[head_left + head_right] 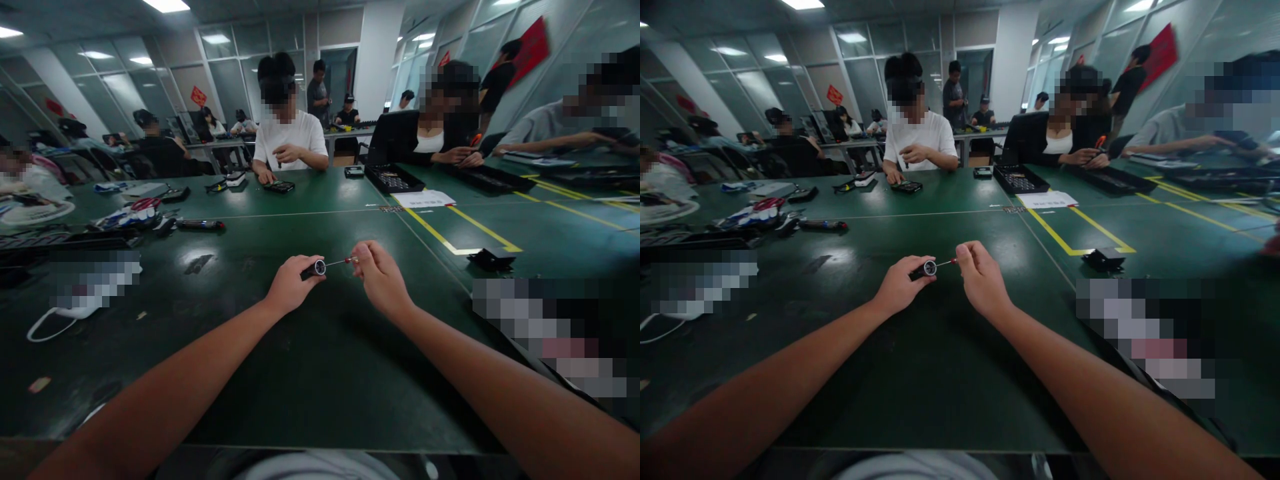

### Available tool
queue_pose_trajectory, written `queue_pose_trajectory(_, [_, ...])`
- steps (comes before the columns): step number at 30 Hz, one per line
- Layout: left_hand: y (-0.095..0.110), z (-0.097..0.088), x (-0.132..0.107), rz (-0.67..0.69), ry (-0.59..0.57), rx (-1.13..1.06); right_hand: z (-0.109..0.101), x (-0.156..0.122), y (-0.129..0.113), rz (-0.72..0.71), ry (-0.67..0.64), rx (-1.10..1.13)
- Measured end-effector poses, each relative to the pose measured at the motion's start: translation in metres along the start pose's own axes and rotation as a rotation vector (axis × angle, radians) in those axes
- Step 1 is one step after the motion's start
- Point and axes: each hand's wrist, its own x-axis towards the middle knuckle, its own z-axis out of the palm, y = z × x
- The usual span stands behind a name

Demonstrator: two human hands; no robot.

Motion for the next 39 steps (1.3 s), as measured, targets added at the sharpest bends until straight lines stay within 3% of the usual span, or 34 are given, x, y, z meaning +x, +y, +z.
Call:
queue_pose_trajectory(4, [0.002, -0.001, 0.000, 0.003, -0.004, 0.002, 0.000, 0.000, -0.001, -0.010, 0.012, -0.073])
queue_pose_trajectory(12, [-0.001, 0.000, 0.000, 0.018, 0.002, 0.014, 0.003, 0.005, 0.002, 0.033, 0.074, 0.068])
queue_pose_trajectory(16, [0.003, -0.004, 0.000, 0.145, -0.014, 0.116, 0.000, 0.014, 0.012, 0.259, 0.120, 0.315])
queue_pose_trajectory(19, [0.004, -0.006, 0.001, 0.134, -0.015, 0.172, -0.003, 0.021, 0.022, 0.378, 0.169, 0.413])
queue_pose_trajectory(22, [0.003, -0.005, 0.003, 0.076, -0.023, 0.154, -0.004, 0.024, 0.027, 0.339, 0.225, 0.363])
queue_pose_trajectory(31, [0.004, -0.002, 0.000, 0.081, -0.013, 0.103, 0.003, 0.013, 0.018, 0.156, 0.150, 0.225])
queue_pose_trajectory(39, [0.003, -0.001, 0.002, -0.009, 0.025, 0.058, -0.001, 0.008, 0.003, -0.003, 0.059, 0.117])
